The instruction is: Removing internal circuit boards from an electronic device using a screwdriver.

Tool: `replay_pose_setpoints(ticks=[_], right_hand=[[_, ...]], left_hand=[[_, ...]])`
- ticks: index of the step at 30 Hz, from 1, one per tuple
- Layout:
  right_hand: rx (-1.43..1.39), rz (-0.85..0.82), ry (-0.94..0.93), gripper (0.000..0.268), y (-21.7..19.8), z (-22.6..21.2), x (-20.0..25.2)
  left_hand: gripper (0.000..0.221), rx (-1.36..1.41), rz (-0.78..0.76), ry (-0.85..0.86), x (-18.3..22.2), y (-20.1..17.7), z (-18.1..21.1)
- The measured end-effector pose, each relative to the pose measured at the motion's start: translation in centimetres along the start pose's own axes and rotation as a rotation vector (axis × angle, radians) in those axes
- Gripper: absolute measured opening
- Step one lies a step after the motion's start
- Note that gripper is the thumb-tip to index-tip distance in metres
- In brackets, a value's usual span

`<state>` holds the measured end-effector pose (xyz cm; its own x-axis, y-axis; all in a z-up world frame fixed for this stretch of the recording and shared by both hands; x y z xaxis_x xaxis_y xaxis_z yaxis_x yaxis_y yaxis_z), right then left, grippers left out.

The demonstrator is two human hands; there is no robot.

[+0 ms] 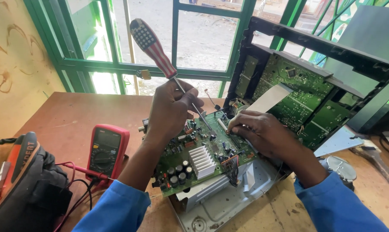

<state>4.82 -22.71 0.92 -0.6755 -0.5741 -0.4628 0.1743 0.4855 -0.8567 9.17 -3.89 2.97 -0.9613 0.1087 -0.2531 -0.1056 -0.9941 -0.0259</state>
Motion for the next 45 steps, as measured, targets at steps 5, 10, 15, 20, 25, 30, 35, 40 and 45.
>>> replay_pose_setpoints(ticks=[5,10,15,20,25,30,35,40,45], right_hand=[[0.106,0.150,0.086,0.009,0.4,2.1,0.8],[0.129,0.188,-0.007,0.009,0.3,0.8,1.1],[0.322,0.080,-0.222,0.008,0.6,-1.8,0.4],[0.262,0.098,-0.141,0.010,0.8,-1.1,0.4],[0.124,0.210,0.039,0.013,0.4,1.7,1.0],[0.043,0.269,0.205,0.011,-0.7,3.2,1.2],[0.291,0.187,0.739,0.023,-2.4,9.3,4.4],[0.010,0.043,0.768,0.023,-2.1,0.5,4.0],[-0.009,0.029,0.610,0.021,-2.4,-2.4,4.1]], left_hand=[[0.015,-0.057,-0.023,0.026,0.0,0.3,0.1],[0.017,-0.071,-0.042,0.034,-0.1,0.4,0.0],[0.018,-0.178,-0.085,0.089,-0.4,0.8,0.0],[0.018,-0.230,-0.061,0.119,-0.4,1.1,-0.1],[0.017,-0.186,-0.065,0.104,-0.3,0.7,0.0],[0.018,-0.155,-0.061,0.078,-0.1,0.7,0.2],[0.019,-0.053,-0.071,0.056,-0.5,0.1,-0.3],[0.019,0.028,-0.046,0.011,-0.9,-0.4,-0.7],[0.020,0.083,-0.029,-0.009,-0.7,-0.8,-0.4]])
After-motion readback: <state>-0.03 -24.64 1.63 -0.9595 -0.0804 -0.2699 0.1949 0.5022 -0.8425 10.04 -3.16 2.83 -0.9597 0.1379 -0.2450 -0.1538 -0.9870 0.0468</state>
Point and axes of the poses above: each hand's wrist, its own x-axis away from the middle knuckle, its own y-axis out of the palm, z = x × y, the point moved 10 cm from there along -x, towards the middle knuckle, and after that the axes turned 6 degrees about -y, right-handed, at the moved point
